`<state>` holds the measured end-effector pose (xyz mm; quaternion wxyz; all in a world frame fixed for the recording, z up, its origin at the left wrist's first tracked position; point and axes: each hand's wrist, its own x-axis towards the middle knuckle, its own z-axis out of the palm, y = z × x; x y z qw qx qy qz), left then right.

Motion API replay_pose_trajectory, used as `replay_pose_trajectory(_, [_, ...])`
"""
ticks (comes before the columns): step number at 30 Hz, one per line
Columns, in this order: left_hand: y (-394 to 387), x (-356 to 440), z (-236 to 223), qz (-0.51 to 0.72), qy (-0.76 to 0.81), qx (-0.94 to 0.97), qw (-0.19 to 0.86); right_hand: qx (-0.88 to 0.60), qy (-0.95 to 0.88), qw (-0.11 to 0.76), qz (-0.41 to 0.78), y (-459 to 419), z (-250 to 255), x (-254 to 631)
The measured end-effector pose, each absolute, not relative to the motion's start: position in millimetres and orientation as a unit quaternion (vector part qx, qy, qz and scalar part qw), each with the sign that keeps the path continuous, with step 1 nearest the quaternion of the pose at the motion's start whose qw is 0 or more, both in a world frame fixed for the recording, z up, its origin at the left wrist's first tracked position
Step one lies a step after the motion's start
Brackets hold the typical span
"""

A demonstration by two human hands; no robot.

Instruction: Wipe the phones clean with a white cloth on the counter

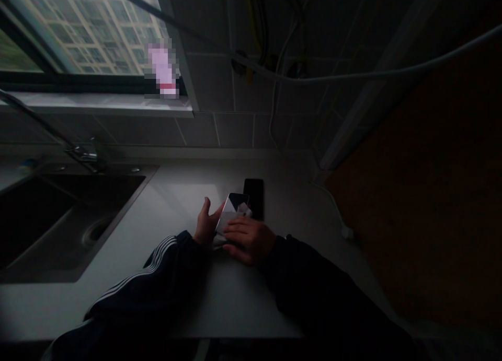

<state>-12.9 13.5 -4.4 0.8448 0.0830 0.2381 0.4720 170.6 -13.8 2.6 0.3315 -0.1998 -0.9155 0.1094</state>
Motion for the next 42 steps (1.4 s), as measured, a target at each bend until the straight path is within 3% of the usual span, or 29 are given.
replay_pose_trajectory(8, [9, -7, 0, 0.451, 0.239, 0.103, 0.854, -0.307, -0.914, 0.262, 0.048, 4, -9, 180])
replay_pose_trajectory(15, [2, -4, 9, 0.411, 0.210, 0.171, 0.871, -0.406, -0.870, 0.275, 0.051, 11, -13, 186])
replay_pose_trajectory(24, [6, -5, 4, 0.448, 0.195, 0.124, 0.863, -0.394, -0.884, 0.247, 0.053, 1, -13, 177])
replay_pose_trajectory(33, [7, -9, 0, 0.455, 0.244, 0.078, 0.853, -0.235, -0.930, 0.270, 0.089, -21, -17, 160])
replay_pose_trajectory(42, [8, -6, 0, 0.434, 0.214, 0.108, 0.868, -0.393, -0.879, 0.263, 0.055, 10, -17, 185])
